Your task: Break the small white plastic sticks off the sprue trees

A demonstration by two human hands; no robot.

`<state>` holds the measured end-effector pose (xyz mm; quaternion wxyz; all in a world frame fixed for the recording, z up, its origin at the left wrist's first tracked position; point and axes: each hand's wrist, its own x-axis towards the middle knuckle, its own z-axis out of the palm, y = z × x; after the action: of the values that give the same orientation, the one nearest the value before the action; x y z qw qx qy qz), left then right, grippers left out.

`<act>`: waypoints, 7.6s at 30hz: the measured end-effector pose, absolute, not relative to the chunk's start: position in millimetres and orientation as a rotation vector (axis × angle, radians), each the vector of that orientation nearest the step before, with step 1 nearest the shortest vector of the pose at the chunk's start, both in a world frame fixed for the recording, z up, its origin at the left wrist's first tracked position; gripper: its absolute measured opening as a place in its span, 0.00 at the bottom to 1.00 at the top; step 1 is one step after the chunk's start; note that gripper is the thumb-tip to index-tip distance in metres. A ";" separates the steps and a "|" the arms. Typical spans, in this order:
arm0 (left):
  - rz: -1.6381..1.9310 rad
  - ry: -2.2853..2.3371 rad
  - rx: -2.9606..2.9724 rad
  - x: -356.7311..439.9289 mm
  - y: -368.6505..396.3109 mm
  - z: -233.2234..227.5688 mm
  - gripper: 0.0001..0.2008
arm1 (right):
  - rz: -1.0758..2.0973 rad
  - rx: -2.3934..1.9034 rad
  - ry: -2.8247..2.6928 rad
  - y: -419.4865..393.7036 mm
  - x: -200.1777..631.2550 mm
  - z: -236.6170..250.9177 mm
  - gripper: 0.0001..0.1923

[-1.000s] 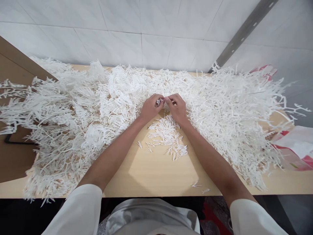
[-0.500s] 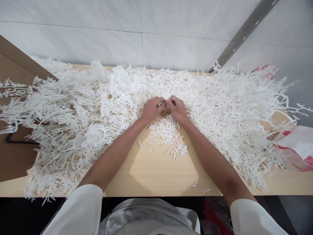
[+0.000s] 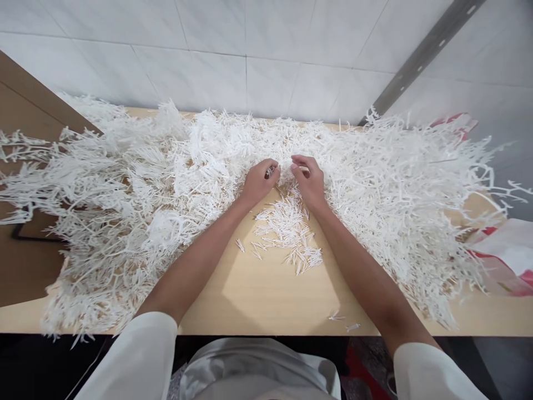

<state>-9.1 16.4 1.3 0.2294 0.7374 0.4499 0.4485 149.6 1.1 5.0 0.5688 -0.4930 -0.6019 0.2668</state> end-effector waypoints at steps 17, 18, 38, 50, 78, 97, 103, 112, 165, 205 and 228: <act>1.125 1.260 2.222 -6.2 10.9 3.1 0.10 | 0.416 -1.147 -1.835 -0.7 146.5 6.6 0.19; 1.116 1.247 2.223 -6.5 11.0 3.1 0.10 | 0.421 -1.127 -1.851 -2.0 146.2 7.6 0.19; 1.171 1.127 2.173 -11.0 15.0 1.8 0.10 | 0.500 -1.206 -1.780 4.2 149.2 4.6 0.22; 1.199 1.256 2.126 -10.4 14.6 2.9 0.09 | 0.396 -1.182 -1.890 -2.1 145.3 6.2 0.25; 1.316 1.116 1.945 -12.3 17.0 -0.5 0.15 | 0.387 -1.202 -1.933 7.0 144.4 -4.6 0.19; 1.364 1.143 1.718 -12.9 19.5 0.6 0.17 | 0.293 -1.180 -1.692 -2.2 141.5 1.7 0.18; 1.328 1.071 1.815 -13.2 17.4 2.4 0.19 | 0.350 -1.179 -1.873 4.9 142.0 -1.9 0.21; 1.356 1.212 1.901 -11.1 22.9 -5.7 0.20 | 0.141 -1.149 -1.939 -4.6 136.7 1.8 0.21; 1.316 1.133 2.103 -11.6 19.1 -2.8 0.19 | 0.786 -1.099 -1.494 -2.8 149.1 1.9 0.20; 1.028 1.441 2.292 -10.0 14.4 0.9 0.10 | 0.415 -1.071 -1.838 -2.3 139.3 1.7 0.19; 0.966 1.461 2.417 -8.8 11.4 2.0 0.10 | 0.344 -1.279 -1.747 3.0 143.1 -1.0 0.23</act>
<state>-8.8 11.4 2.0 0.0785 0.8072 0.4879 0.3228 143.1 3.0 -1.0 0.4570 -0.5190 -0.7087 0.1397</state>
